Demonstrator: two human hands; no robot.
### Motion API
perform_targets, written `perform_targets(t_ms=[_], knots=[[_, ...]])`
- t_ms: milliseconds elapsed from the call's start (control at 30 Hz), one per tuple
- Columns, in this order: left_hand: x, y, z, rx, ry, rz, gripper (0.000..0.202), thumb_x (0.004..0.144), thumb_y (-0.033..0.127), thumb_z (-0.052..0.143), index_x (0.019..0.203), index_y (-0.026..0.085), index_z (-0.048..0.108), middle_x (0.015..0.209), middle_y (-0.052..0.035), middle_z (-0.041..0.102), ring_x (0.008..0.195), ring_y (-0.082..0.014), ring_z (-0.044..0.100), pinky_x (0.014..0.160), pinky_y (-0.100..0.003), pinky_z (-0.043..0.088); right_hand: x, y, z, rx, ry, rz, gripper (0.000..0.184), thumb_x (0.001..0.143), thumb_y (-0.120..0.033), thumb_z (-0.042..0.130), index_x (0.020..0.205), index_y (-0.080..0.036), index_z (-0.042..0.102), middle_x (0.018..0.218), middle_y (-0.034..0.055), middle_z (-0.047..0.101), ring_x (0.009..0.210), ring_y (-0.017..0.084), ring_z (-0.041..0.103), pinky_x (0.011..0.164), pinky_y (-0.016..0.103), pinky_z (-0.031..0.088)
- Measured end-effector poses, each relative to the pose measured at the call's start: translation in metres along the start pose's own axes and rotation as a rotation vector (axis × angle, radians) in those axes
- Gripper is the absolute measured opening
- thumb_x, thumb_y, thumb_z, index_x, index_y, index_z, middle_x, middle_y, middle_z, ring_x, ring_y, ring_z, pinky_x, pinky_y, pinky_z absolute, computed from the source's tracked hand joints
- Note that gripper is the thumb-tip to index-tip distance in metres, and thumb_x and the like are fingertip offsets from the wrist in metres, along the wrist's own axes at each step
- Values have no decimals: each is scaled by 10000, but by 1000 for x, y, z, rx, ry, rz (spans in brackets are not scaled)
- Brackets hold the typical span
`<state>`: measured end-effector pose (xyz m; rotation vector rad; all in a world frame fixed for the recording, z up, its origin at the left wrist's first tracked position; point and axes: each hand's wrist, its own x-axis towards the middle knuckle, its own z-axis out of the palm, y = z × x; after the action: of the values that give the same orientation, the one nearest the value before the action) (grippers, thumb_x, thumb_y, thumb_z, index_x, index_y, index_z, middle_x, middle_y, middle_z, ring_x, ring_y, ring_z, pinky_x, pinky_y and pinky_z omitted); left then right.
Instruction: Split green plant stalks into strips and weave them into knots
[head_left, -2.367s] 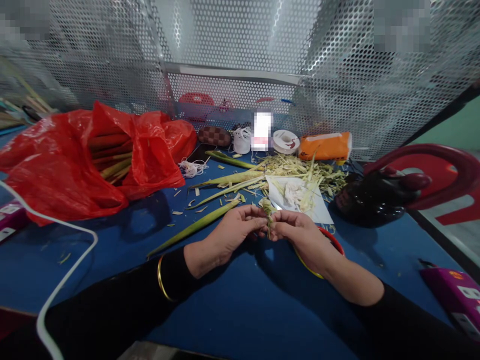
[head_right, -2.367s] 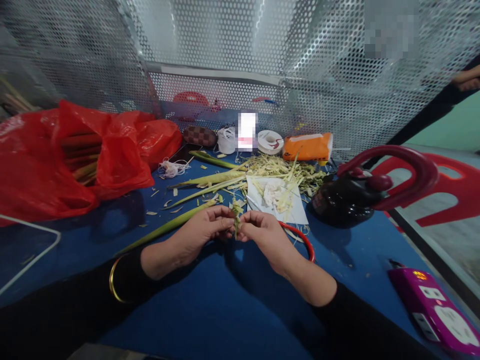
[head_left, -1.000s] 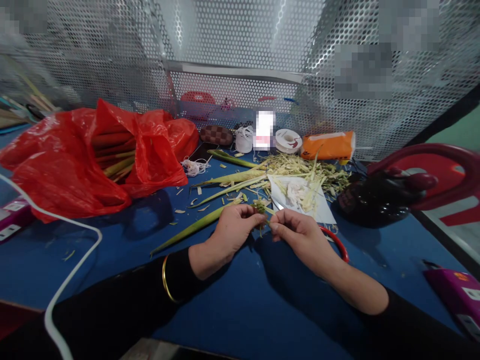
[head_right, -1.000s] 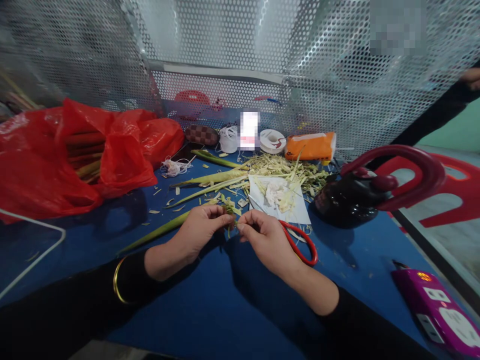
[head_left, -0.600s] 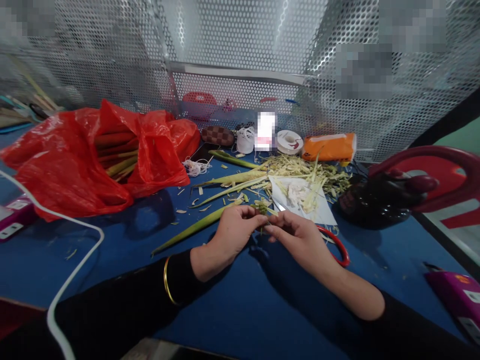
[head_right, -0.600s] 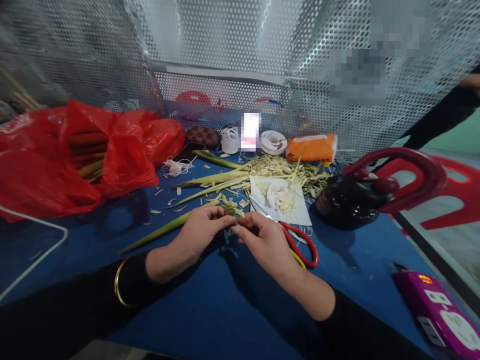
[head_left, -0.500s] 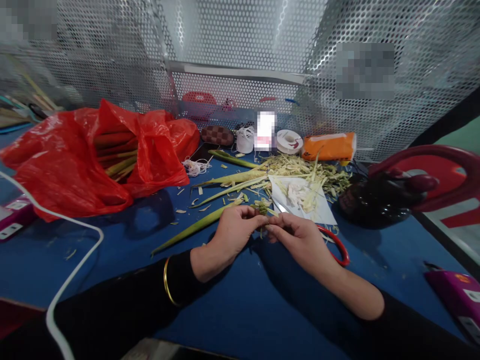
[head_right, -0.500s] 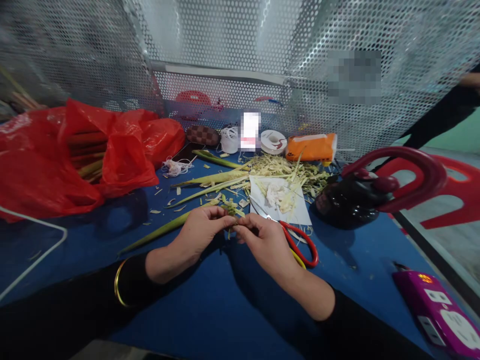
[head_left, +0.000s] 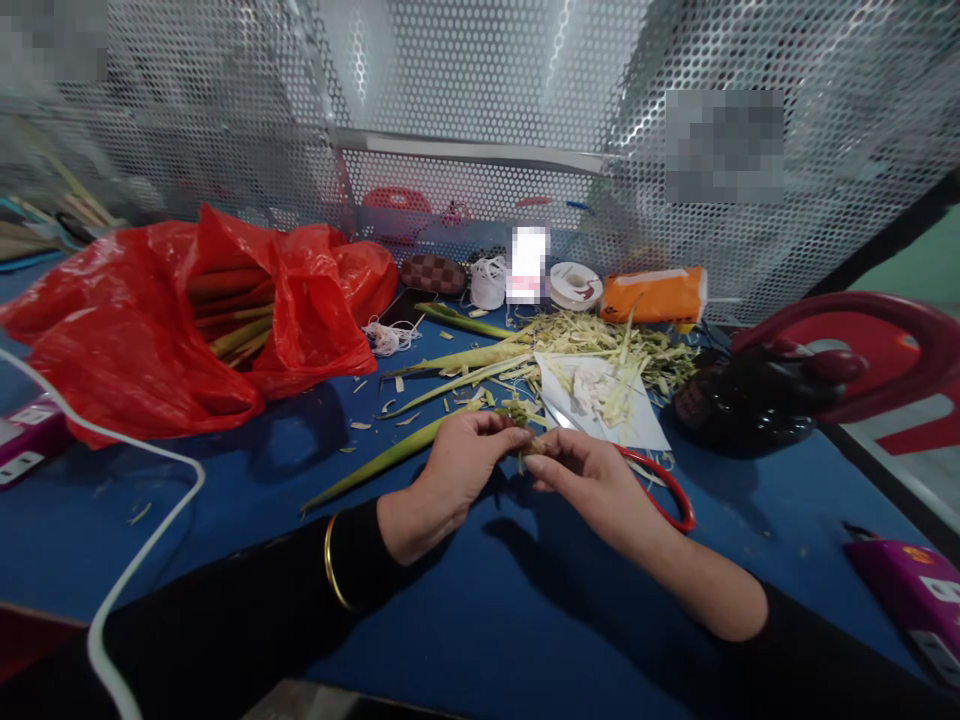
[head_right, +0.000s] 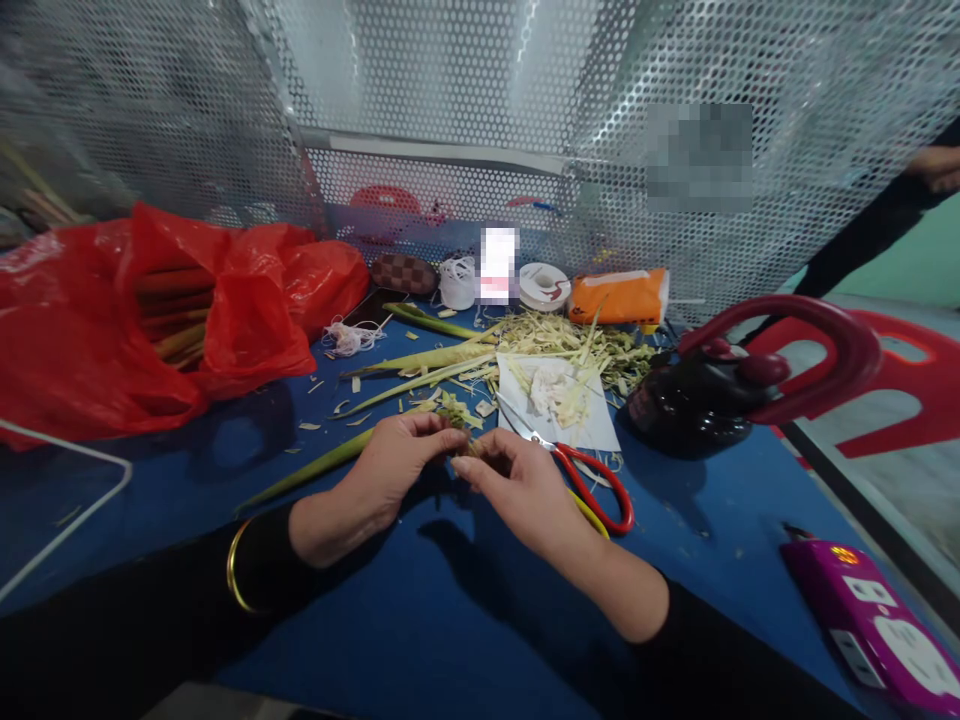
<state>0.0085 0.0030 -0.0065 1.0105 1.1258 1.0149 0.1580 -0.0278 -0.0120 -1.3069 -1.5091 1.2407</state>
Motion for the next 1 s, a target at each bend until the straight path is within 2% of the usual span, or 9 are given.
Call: perform_targets(t_ms=[100,200,367,533,633,733,900,1000], knots=[[-4,0,2,-63,-25,-44,181,576,235,770,541,144,617,557,6,589,541,-94,493,537,-229,379,-1,-2,6,102,-26,148,251,718,-402,712,664,-193,586,607,-23,580,576,130,553,580,272,462],[-6,0,4,-99,-40,-71,181,571,235,777,555,141,623,565,8,602,537,-92,504,546,-231,393,-2,-3,9,181,-15,194,274,713,-406,718,609,-179,605,575,-21,580,539,115,542,564,264,456],[-6,-3,5,-95,-13,-66,196,551,230,787,540,136,615,553,13,599,530,-84,495,560,-232,390,-3,0,9,153,-6,132,313,729,-384,708,534,-185,564,518,-26,557,502,109,510,531,253,433],[-4,-2,4,-75,11,-50,193,569,214,777,529,143,602,551,10,598,536,-92,502,565,-238,379,-2,5,8,26,-29,28,292,790,-370,647,577,-196,549,558,-25,554,538,126,524,554,263,451],[-2,3,2,-56,37,-21,180,573,192,766,511,149,602,537,24,571,541,-90,481,575,-241,371,-3,4,6,-71,39,-48,230,801,-364,640,651,-201,574,611,-19,563,586,141,543,579,271,464],[-2,6,1,-41,37,-13,179,564,188,770,503,152,605,527,34,549,540,-88,459,587,-244,369,-3,0,2,-35,125,-55,227,828,-398,604,718,-200,593,649,-11,581,589,141,559,574,267,467],[-1,5,0,-4,23,-3,194,576,209,764,492,155,598,513,36,535,522,-83,430,575,-244,360,1,-2,-4,-46,154,-43,274,850,-385,574,652,-196,575,602,-6,571,551,133,546,565,265,467],[-1,5,0,53,35,20,198,583,233,760,497,153,600,506,36,526,510,-81,412,549,-241,345,3,0,-8,33,184,-37,226,842,-403,600,773,-190,628,694,13,622,639,152,591,631,282,489]])
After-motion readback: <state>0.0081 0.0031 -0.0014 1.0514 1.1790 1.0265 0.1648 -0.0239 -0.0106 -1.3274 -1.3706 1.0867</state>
